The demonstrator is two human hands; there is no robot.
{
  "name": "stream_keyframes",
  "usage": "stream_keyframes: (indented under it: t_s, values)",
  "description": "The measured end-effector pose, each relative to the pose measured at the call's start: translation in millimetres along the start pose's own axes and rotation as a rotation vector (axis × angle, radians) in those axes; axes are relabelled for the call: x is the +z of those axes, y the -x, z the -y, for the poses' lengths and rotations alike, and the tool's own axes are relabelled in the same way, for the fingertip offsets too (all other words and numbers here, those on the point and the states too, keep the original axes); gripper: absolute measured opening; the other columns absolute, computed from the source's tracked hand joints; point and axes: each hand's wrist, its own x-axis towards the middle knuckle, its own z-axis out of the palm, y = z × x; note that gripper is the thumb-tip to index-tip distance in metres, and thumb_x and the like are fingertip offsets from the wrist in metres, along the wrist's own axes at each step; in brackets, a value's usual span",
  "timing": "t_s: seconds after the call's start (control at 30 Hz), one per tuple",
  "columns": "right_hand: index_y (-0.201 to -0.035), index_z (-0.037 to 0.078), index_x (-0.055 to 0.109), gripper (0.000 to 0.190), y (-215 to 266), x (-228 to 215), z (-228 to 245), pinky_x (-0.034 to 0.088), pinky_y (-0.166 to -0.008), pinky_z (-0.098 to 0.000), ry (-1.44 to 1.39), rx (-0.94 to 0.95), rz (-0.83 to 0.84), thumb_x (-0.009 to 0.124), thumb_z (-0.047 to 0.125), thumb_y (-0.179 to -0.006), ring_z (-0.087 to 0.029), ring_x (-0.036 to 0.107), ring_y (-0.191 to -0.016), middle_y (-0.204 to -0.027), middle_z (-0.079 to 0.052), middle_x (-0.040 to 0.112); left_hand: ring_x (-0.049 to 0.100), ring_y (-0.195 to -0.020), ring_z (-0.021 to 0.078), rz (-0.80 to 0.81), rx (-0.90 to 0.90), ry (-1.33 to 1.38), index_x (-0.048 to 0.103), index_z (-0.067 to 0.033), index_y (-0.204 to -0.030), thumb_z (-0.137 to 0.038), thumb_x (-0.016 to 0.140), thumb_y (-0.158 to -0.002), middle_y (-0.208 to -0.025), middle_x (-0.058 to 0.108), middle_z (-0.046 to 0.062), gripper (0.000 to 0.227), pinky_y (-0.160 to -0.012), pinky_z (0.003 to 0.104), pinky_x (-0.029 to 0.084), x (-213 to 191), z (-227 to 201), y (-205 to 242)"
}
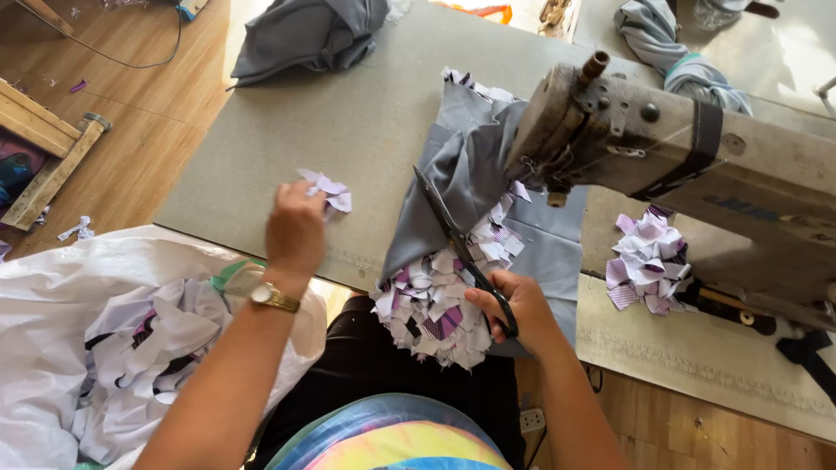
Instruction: Cutting fabric pieces with scissors and placing the scraps into a collection bag
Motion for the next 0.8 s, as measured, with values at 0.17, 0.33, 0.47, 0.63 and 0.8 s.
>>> stream_keyframes:
  t_s: [0.17,0.33,0.47,0.63,0.8]
  values:
    - [-0.073,-0.004,0.066,0.034,-3,0,-1,0.052,-0.027,-0.0319,-0.051,0.057,-0.001,0.091,0.015,-0.088,-0.022,0.060,-0.034,-0.046,-0.017,0.057,0.080,-0.091,0.0239,0.163,-0.427,0.670,0.088,-0.0310,-0.101,-0.011,0.081,-0.088,-0.096,0.083,0.002,0.025,-0.083,0.037,0.062,-64,-48,-33]
    - [-0.074,-0.004,0.066,0.033,-2,1,-5,0.052,-0.028,-0.0312,-0.079,0.046,0.015,0.090,0.012,-0.089,-0.021,0.061,-0.034,-0.047,-0.017,0.058,0.082,-0.101,0.0202,0.445,-0.235,1.152,0.090,-0.0243,-0.107,-0.009,0.080,-0.082,-0.101,0.088,0.006,0.031,-0.094,0.035,0.061,-137,-210,-58]
    - [-0.071,-0.001,0.065,0.035,-1,0,-3,0.050,-0.029,-0.0283,-0.080,0.056,-0.028,0.091,0.014,-0.088,-0.019,0.061,-0.037,-0.049,-0.015,0.059,0.084,-0.104,0.0338,0.620,0.034,1.222,0.088,-0.0307,-0.104,-0.016,0.078,-0.083,-0.098,0.088,0.005,0.028,-0.094,0.042,0.064,-50,-351,-59]
    - [-0.071,0.007,0.068,0.034,-12,-12,-25,0.045,-0.035,-0.0270,0.044,0.071,-0.089,0.092,0.023,-0.088,-0.016,0.057,-0.041,-0.050,-0.008,0.059,0.084,-0.113,0.0382,0.746,-0.053,1.138,0.086,-0.0325,-0.113,-0.023,0.074,-0.091,-0.110,0.089,0.007,0.027,-0.098,0.050,0.067,9,-475,-59]
    - [-0.071,0.019,0.073,0.032,-32,-12,-59,0.037,-0.044,-0.0248,0.223,0.088,-0.123,0.093,0.038,-0.088,-0.010,0.051,-0.048,-0.051,0.002,0.058,0.052,-0.156,0.0427,0.895,0.072,0.855,0.059,-0.0554,-0.152,-0.018,0.063,-0.099,-0.162,0.063,0.013,0.065,-0.129,0.060,0.031,-19,-478,-49]
